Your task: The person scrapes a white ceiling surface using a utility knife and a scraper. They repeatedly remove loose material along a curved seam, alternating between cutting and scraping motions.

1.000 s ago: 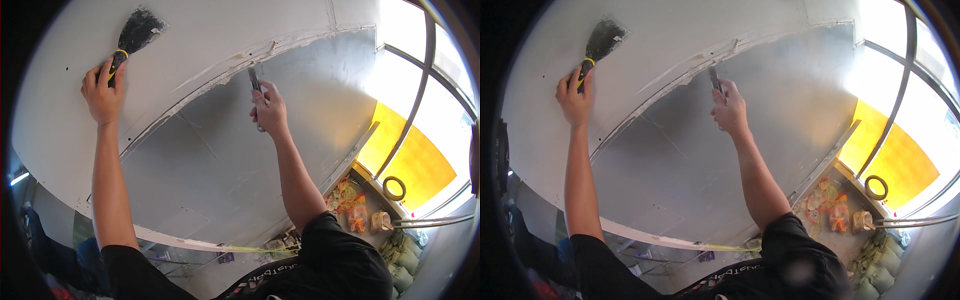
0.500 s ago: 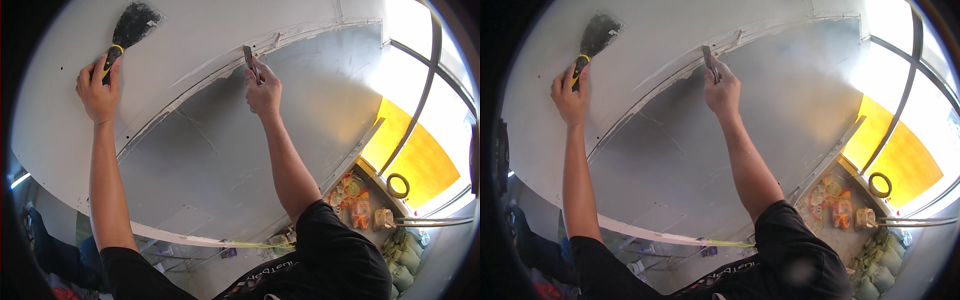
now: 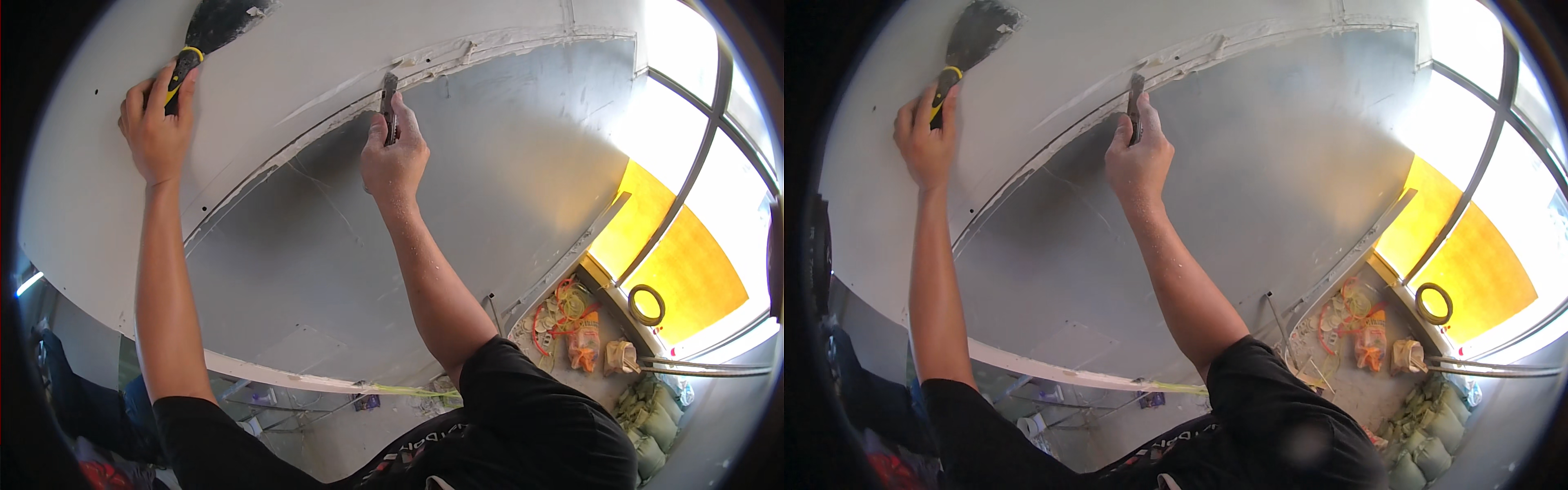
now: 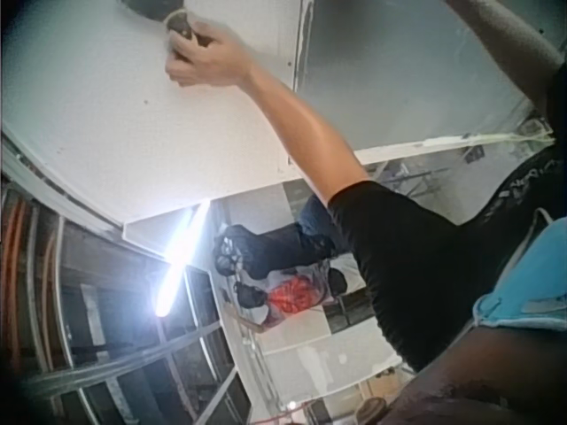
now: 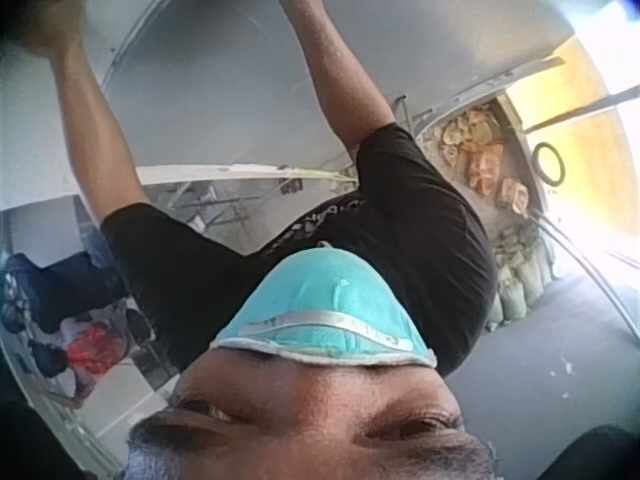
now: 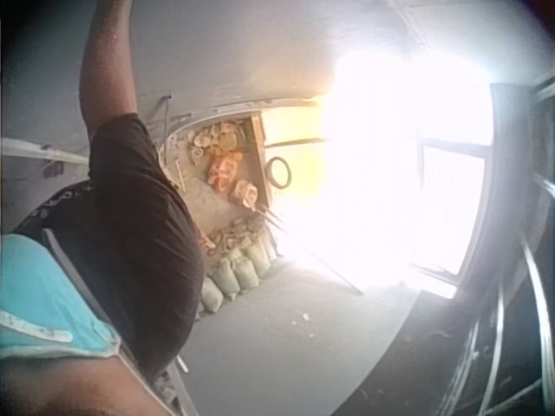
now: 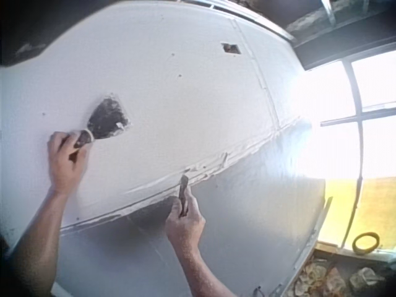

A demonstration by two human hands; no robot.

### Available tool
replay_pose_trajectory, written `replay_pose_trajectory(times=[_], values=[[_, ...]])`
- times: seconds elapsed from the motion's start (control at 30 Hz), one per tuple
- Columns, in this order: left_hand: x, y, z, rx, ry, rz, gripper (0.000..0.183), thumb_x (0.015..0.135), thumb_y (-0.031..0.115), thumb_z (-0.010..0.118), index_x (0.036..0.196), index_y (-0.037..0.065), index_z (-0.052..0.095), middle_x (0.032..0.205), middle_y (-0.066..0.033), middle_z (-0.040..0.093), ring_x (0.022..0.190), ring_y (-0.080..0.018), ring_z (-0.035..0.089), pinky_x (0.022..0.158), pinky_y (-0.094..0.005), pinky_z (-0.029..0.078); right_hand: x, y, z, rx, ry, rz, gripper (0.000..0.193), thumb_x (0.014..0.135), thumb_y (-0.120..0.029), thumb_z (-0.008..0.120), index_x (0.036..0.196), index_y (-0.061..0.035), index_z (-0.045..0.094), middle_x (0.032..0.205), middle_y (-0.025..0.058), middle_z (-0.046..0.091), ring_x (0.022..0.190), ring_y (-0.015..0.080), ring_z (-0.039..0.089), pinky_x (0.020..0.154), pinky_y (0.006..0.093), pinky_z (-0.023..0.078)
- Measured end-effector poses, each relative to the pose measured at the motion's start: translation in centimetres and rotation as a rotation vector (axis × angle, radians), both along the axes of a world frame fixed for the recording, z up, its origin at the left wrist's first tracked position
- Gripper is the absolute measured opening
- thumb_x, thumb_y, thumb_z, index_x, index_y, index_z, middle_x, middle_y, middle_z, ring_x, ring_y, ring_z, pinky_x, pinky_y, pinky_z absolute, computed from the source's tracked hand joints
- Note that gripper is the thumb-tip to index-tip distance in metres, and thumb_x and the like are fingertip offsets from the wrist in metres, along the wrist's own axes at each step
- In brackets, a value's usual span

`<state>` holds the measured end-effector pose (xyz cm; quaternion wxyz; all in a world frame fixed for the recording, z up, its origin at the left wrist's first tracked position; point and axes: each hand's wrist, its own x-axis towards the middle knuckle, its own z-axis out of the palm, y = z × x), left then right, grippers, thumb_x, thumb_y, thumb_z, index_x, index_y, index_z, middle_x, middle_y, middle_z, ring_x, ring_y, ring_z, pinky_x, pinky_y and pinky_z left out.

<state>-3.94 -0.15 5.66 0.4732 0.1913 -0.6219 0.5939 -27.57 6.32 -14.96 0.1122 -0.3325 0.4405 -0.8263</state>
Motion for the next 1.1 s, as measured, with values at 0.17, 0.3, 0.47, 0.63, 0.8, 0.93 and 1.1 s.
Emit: replay_pose_trajectory(times=[0.17,0.3,0.47,0.63,0.8,0.93,1.1], values=[[-1.2,0.7,-0.2,-0.078,-0.016,0.045,0.030,0.090,0.036,0.080,0.114,0.017,0.077,0.097,-0.0023,0.066,0.089,-0.0218,0.065,0.076,-0.0379,0.052,2.0,-0.2,-0.6,-0.140,0.029,-0.083,0.041,0.098,-0.006,0.062,0.138,0.0039,0.058,0.116,0.0208,0.073,0.095,0.0194,0.072,0.089,0.0338,0.056],[-0.9,0.5,0.0,-0.073,-0.014,0.038,0.030,0.090,0.036,0.080,0.114,0.018,0.077,0.098,-0.0021,0.066,0.090,-0.0220,0.065,0.077,-0.0379,0.052,9.4,0.5,-1.9,-0.264,0.287,0.085,0.044,0.095,-0.003,0.061,0.139,-0.0042,0.059,0.107,0.0262,0.071,0.094,0.0392,0.072,0.082,0.0385,0.057],[0.9,-0.4,-0.3,0.009,-0.041,-0.004,0.033,0.089,0.042,0.079,0.117,0.025,0.077,0.103,0.0046,0.062,0.096,-0.0191,0.061,0.085,-0.0386,0.048,8.1,3.7,-2.0,-0.179,0.185,0.235,0.041,0.097,-0.007,0.061,0.138,-0.0053,0.061,0.099,0.0202,0.072,0.077,0.0267,0.069,0.076,0.0360,0.056],[-0.1,0.1,-0.4,-0.021,0.026,-0.031,0.033,0.089,0.042,0.080,0.117,0.024,0.077,0.102,0.0054,0.062,0.096,-0.0178,0.061,0.085,-0.0384,0.047,-4.2,0.5,-2.6,-0.100,-0.054,0.059,0.039,0.099,-0.012,0.064,0.137,-0.0034,0.062,0.087,0.0097,0.070,0.071,0.0104,0.060,0.068,0.0289,0.051],[-0.2,-0.2,-0.3,-0.034,0.026,-0.012,0.034,0.089,0.043,0.080,0.117,0.024,0.077,0.102,0.0055,0.062,0.095,-0.0178,0.061,0.084,-0.0382,0.047,-7.5,-1.0,-1.4,-0.047,0.000,0.055,0.040,0.099,-0.014,0.065,0.137,-0.0033,0.062,0.089,0.0102,0.072,0.074,0.0133,0.062,0.073,0.0304,0.052],[-0.2,0.1,-0.5,-0.021,0.030,-0.007,0.033,0.089,0.039,0.080,0.117,0.021,0.077,0.102,0.0028,0.064,0.096,-0.0196,0.062,0.085,-0.0382,0.048,-5.9,-2.4,-1.9,-0.103,0.114,-0.033,0.041,0.100,-0.014,0.065,0.140,-0.0043,0.060,0.069,0.0011,0.059,0.053,0.0060,0.051,0.050,0.0258,0.042],[-0.6,0.5,-0.7,0.001,0.039,0.030,0.031,0.089,0.034,0.081,0.116,0.018,0.077,0.102,-0.0003,0.066,0.097,-0.0212,0.064,0.085,-0.0380,0.049,-4.1,-2.8,-2.2,-0.167,0.077,-0.034,0.042,0.098,-0.014,0.067,0.139,-0.0037,0.062,0.070,0.0003,0.060,0.060,0.0064,0.051,0.057,0.0258,0.044]])
